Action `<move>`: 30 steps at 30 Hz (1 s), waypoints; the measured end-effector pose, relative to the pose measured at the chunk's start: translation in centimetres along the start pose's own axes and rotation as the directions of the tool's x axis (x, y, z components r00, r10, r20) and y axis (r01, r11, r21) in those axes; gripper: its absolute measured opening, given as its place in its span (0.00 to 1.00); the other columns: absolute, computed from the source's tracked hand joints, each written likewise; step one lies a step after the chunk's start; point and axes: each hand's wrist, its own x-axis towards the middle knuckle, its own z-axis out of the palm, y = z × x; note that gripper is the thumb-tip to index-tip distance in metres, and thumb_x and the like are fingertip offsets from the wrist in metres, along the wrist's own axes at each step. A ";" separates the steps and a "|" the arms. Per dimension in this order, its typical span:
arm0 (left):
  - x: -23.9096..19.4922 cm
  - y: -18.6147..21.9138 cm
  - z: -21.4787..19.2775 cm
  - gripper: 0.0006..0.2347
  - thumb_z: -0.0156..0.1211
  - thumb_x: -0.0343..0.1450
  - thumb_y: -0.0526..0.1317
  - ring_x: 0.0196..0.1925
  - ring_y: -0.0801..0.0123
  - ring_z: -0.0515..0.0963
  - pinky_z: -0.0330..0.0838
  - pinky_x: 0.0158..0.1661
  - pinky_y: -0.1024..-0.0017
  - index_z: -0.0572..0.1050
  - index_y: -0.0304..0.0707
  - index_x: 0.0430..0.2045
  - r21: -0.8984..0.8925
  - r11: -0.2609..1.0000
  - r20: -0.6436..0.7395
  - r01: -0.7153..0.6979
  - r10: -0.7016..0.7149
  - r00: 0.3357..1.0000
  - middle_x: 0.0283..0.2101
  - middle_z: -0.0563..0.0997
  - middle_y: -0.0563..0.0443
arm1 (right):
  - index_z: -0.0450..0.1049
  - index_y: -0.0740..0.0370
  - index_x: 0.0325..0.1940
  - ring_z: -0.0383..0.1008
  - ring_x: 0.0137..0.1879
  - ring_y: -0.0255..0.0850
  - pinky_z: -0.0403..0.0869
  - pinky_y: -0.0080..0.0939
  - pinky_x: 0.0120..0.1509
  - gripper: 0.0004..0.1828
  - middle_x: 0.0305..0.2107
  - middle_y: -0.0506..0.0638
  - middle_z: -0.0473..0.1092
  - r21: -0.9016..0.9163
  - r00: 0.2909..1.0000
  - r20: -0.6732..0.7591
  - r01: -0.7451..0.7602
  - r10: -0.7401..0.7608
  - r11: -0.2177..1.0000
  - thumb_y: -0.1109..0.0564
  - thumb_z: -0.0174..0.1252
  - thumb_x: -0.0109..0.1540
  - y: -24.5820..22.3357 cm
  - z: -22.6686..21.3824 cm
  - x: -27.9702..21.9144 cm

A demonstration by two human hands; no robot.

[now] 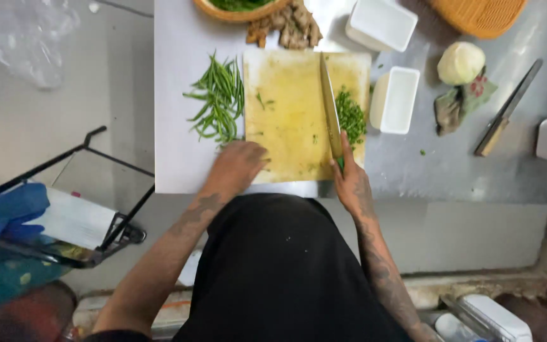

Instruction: The person sits at a stainless steel prep counter and chops green chilies on a cutting board with a knife, adding sliced chilies one at a time to a growing pile of chopped pieces. Trimmed stems and scraps are pushed to the side of the board as the pile of chopped chili accumulates.

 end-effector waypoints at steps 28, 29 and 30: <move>10.1 -12.5 -2.4 0.10 0.72 0.64 0.40 0.39 0.49 0.82 0.76 0.42 0.55 0.81 0.39 0.35 0.133 0.782 0.095 0.609 -0.622 0.777 0.36 0.83 0.43 | 0.41 0.39 0.81 0.76 0.52 0.68 0.74 0.65 0.55 0.39 0.51 0.69 0.74 0.086 0.998 0.008 0.063 -0.064 0.994 0.47 0.49 0.69 1.0 0.5 0.5; 10.0 -12.7 -2.4 0.10 0.72 0.64 0.41 0.38 0.51 0.83 0.77 0.42 0.57 0.83 0.41 0.36 0.101 0.762 0.091 0.639 -0.647 0.757 0.36 0.84 0.44 | 0.40 0.39 0.82 0.77 0.52 0.67 0.74 0.64 0.56 0.39 0.49 0.69 0.75 0.084 0.998 0.035 0.043 -0.046 0.996 0.47 0.49 0.70 1.0 0.4 0.5; 9.8 -12.8 -2.5 0.10 0.72 0.65 0.41 0.37 0.53 0.84 0.77 0.42 0.59 0.84 0.44 0.37 0.068 0.740 0.087 0.669 -0.673 0.735 0.35 0.85 0.45 | 0.40 0.38 0.82 0.77 0.53 0.66 0.74 0.64 0.56 0.38 0.47 0.69 0.75 0.080 0.998 0.064 0.024 -0.029 0.997 0.47 0.48 0.70 1.0 0.2 0.5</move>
